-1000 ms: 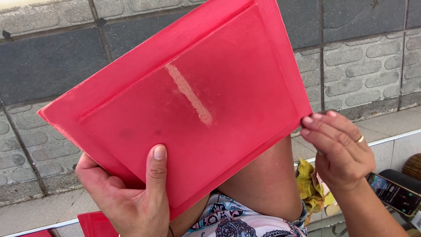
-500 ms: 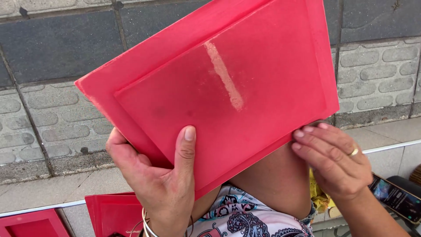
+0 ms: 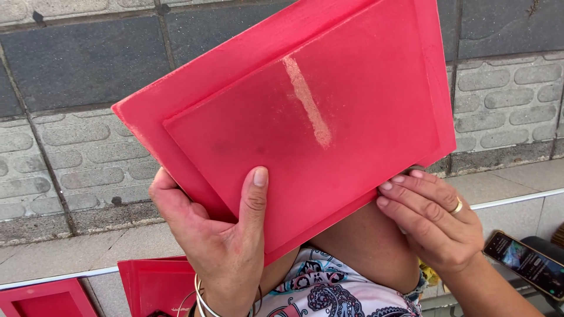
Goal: Sanding the edges of a wooden frame and using a brush to apply a finish or clean it.
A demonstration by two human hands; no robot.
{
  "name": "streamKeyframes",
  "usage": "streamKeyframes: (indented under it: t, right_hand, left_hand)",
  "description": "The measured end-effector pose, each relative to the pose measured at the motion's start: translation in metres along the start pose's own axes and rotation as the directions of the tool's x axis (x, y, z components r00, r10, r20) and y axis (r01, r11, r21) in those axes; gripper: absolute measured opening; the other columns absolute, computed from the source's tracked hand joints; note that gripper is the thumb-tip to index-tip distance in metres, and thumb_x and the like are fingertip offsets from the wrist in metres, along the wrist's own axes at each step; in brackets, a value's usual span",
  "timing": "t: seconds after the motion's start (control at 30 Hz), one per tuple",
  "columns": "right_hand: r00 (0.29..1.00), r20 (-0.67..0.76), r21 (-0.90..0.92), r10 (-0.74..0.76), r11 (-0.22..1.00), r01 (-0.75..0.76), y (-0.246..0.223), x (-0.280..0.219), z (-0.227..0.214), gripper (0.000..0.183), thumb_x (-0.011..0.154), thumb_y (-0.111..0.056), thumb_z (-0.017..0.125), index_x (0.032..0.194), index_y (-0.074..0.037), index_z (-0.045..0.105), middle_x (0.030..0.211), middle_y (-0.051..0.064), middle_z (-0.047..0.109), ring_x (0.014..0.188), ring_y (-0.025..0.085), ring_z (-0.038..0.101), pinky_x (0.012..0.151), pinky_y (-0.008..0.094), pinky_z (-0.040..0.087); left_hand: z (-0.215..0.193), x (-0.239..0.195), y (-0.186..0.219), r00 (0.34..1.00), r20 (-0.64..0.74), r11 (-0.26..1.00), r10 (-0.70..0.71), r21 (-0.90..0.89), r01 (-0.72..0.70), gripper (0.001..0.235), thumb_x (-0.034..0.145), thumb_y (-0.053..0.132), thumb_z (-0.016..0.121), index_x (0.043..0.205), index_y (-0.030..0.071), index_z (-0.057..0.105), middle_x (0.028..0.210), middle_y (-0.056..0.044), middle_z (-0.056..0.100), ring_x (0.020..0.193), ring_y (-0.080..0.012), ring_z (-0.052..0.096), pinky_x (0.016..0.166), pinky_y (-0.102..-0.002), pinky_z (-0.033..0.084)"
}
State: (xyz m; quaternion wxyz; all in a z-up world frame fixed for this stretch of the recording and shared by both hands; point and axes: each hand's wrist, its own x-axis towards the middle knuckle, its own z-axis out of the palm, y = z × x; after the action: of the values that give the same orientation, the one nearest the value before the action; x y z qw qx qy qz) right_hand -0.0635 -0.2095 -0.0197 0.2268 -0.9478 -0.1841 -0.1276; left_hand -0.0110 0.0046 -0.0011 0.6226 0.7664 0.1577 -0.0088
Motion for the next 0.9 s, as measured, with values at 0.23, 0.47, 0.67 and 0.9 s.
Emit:
streamKeyframes:
  t: [0.23,0.47,0.67,0.9]
  right_hand:
    - [0.996,-0.029,-0.017,0.079,0.997,-0.080,0.013,0.005,-0.002,0.016,0.078,0.019,0.059,0.080,0.005,0.065,0.089,0.017,0.066,0.092,0.032,0.062,0.095,0.046,0.048]
    - [0.989,-0.063,0.031,0.135,0.991,-0.134,-0.006,0.002,0.000,0.013,0.085,0.016,0.059,0.078,0.005,0.063,0.088,0.016,0.065,0.090,0.032,0.063,0.094,0.046,0.050]
    - [0.998,0.061,0.068,-0.016,0.998,0.012,-0.012,0.001,-0.006,0.007,0.078,-0.002,0.059,0.080,0.001,0.065,0.091,0.014,0.067,0.091,0.029,0.063,0.091,0.044,0.049]
    - [0.999,0.053,0.048,0.003,0.999,-0.006,-0.024,-0.003,-0.003,0.005,0.078,0.000,0.061,0.081,0.000,0.065,0.091,0.013,0.067,0.090,0.026,0.063,0.091,0.041,0.049]
  left_hand:
    - [-0.018,-0.016,0.003,0.995,0.038,0.990,-0.089,-0.105,0.093,0.047,0.081,0.008,0.053,0.118,-0.006,0.027,0.102,-0.017,0.051,0.079,-0.0151,0.056,0.070,-0.023,0.049]
    - [-0.028,-0.029,-0.012,0.974,0.121,0.967,-0.190,-0.147,0.207,0.030,0.083,0.009,0.055,0.108,-0.004,0.045,0.083,-0.011,0.062,0.064,-0.0104,0.057,0.057,-0.020,0.050]
    - [-0.022,-0.028,-0.011,0.993,0.117,0.999,0.001,0.046,-0.006,0.035,0.085,0.011,0.051,0.113,-0.005,0.039,0.093,-0.012,0.058,0.072,-0.0125,0.056,0.064,-0.022,0.049]
    - [-0.025,-0.032,-0.008,0.991,0.130,0.990,-0.024,0.143,0.006,0.034,0.083,0.016,0.053,0.107,-0.004,0.039,0.096,-0.013,0.057,0.069,-0.0138,0.056,0.060,-0.025,0.050]
